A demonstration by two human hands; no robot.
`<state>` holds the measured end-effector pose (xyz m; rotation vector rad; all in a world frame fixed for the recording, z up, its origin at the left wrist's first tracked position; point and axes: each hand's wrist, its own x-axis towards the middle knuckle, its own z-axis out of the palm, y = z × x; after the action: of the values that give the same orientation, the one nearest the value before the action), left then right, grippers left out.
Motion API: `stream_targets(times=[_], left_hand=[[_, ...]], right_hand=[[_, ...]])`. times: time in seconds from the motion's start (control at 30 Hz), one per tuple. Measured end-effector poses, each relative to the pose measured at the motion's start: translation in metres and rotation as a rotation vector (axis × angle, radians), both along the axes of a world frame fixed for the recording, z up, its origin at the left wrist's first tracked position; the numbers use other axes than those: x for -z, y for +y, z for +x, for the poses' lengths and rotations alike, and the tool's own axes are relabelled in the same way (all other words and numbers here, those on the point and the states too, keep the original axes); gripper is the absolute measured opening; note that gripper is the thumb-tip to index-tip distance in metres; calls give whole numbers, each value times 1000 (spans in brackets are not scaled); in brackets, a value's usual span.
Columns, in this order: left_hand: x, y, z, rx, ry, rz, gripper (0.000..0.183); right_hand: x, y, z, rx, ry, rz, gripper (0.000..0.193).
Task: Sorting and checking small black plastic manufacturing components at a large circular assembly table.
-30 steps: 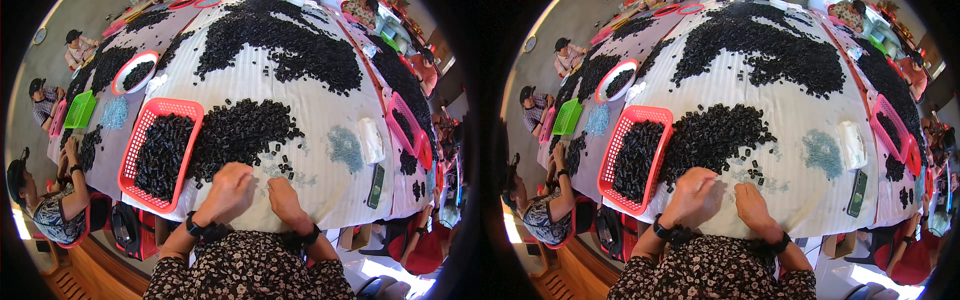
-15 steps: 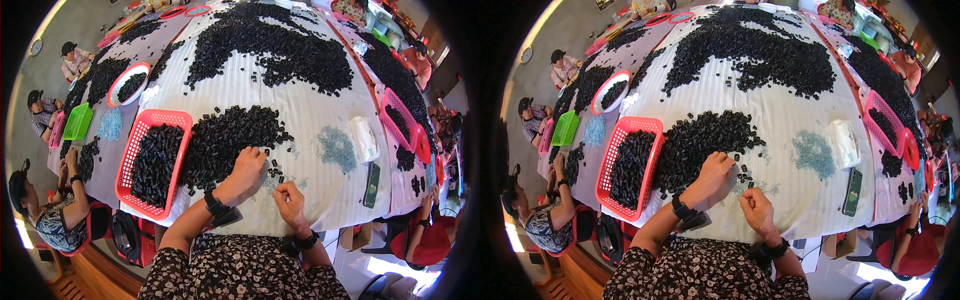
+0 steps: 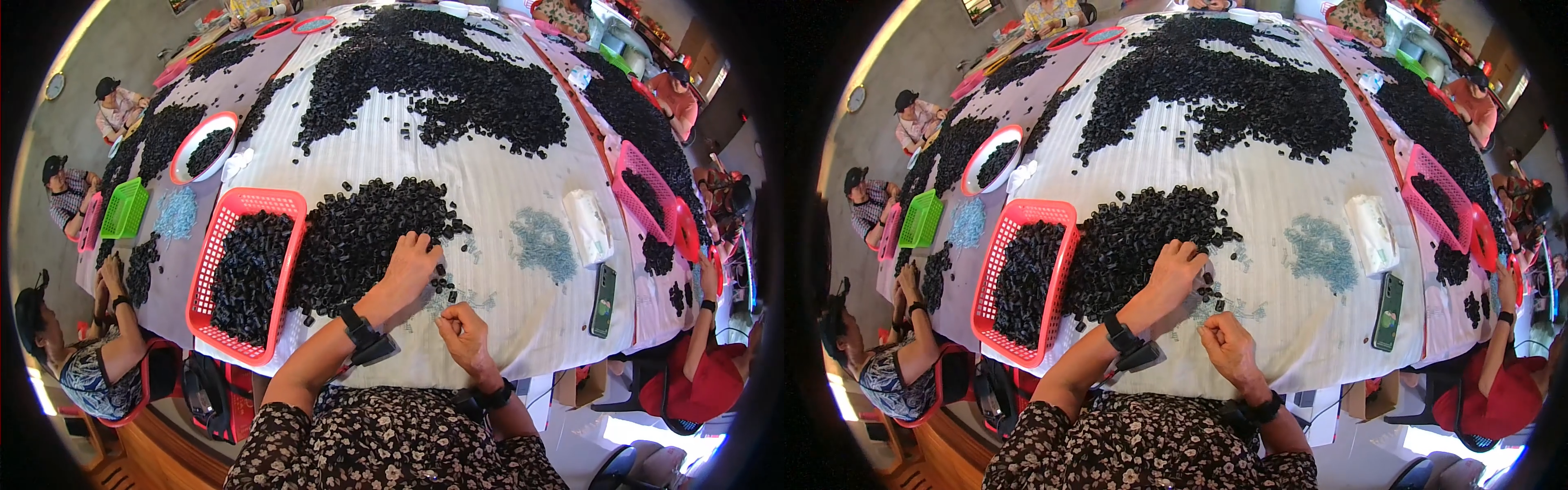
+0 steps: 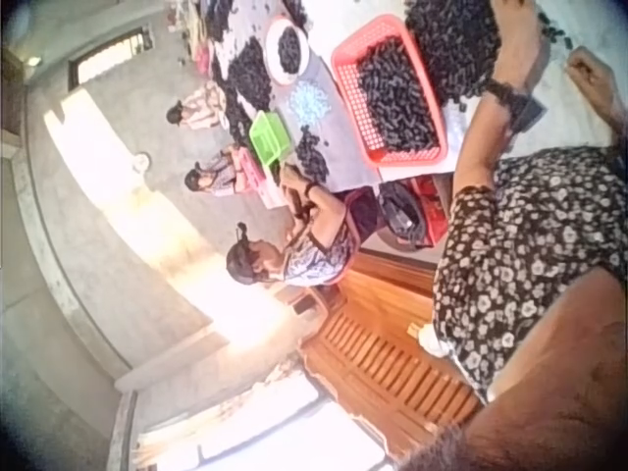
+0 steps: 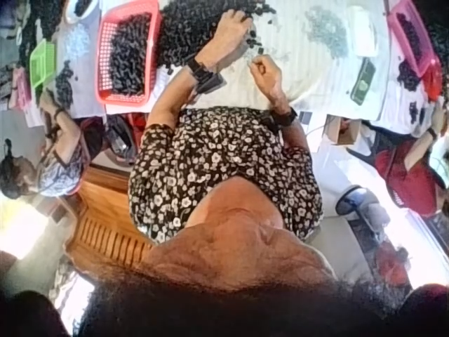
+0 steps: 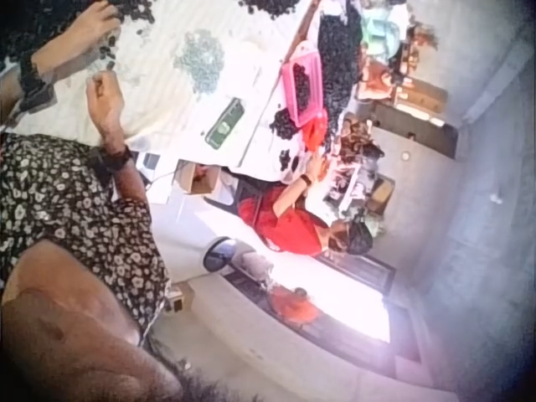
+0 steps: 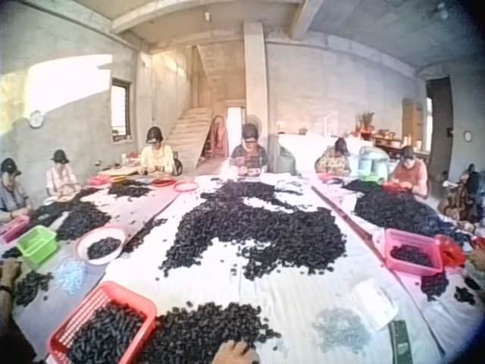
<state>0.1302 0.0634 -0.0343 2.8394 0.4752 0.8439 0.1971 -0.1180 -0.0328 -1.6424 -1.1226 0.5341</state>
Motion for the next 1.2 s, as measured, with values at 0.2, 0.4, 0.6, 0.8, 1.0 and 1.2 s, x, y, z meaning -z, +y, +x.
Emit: stream_targets(times=[0.2, 0.4, 0.6, 0.8, 1.0, 1.2], left_hand=[[7, 6, 6, -38, 96, -79, 23], [12, 8, 4, -65, 59, -24, 24], [-18, -10, -18, -42, -250, -354, 16], [-56, -29, -65, 298, -495, -1453, 7], [-65, -43, -89, 291, -498, -1620, 12], [-63, -39, -87, 242, -466, -1771, 13]], right_hand=[[3, 0, -2, 28, 0, -7, 11], [-1, 0, -4, 68, -22, 71, 7], [-18, 1, 2, 88, 18, 122, 8], [-51, 8, 1, 36, 256, 75, 9], [-85, 22, -13, -93, 494, 176, 10], [-75, 36, -21, -86, 360, 125, 12]])
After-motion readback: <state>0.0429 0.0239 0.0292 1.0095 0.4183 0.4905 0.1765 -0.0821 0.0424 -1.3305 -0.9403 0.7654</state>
